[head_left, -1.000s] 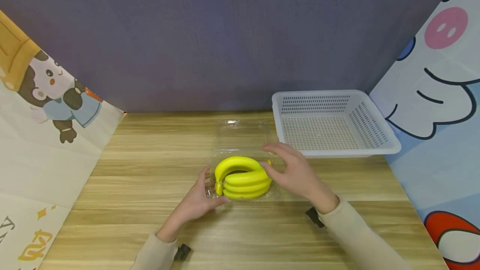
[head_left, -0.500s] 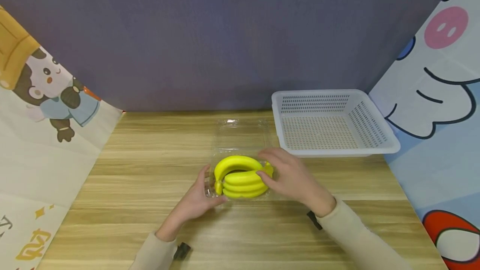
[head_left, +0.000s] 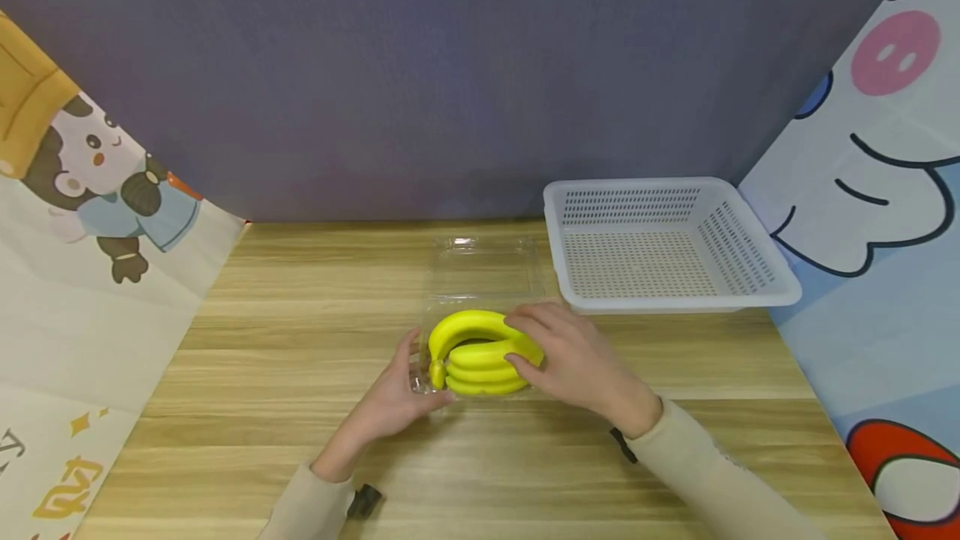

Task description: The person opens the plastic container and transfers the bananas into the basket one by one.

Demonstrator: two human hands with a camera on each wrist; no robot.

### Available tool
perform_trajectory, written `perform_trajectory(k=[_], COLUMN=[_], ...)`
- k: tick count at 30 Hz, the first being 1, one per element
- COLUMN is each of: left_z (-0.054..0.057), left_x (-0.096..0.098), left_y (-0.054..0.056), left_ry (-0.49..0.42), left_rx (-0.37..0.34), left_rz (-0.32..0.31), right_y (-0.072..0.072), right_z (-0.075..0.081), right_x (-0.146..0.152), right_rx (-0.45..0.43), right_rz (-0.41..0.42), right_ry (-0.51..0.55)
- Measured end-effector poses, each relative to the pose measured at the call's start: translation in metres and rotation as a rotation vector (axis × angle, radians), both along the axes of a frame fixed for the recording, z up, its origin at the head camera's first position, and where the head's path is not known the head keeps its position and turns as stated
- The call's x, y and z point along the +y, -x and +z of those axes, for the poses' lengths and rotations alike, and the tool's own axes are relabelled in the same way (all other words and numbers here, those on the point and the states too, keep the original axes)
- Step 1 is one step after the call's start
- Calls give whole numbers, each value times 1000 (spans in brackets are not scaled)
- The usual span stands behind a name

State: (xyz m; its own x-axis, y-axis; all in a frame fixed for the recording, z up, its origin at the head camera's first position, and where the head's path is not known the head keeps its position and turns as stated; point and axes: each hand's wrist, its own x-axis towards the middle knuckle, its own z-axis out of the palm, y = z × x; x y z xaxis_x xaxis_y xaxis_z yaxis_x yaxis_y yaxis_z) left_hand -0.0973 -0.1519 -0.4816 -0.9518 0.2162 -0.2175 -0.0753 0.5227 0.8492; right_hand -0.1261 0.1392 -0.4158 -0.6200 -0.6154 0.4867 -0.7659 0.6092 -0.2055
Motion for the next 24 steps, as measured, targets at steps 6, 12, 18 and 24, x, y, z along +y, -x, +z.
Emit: perform_trajectory(k=[6, 12, 18, 24], left_z=[1, 1, 2, 4], left_x=[-1, 0, 1, 1], left_y=[0, -1, -2, -2], left_ry=[-4, -11, -14, -8], left_rx=[1, 5, 8, 7], left_rz=[3, -1, -3, -3], right_y=[0, -1, 0, 1], right_z=[-4, -8, -13, -18], right_x=[-2, -4, -8, -11], right_rx=[61, 55, 47, 18], right_rz=[9, 25, 21, 20], right_ry=[-71, -103, -124, -147])
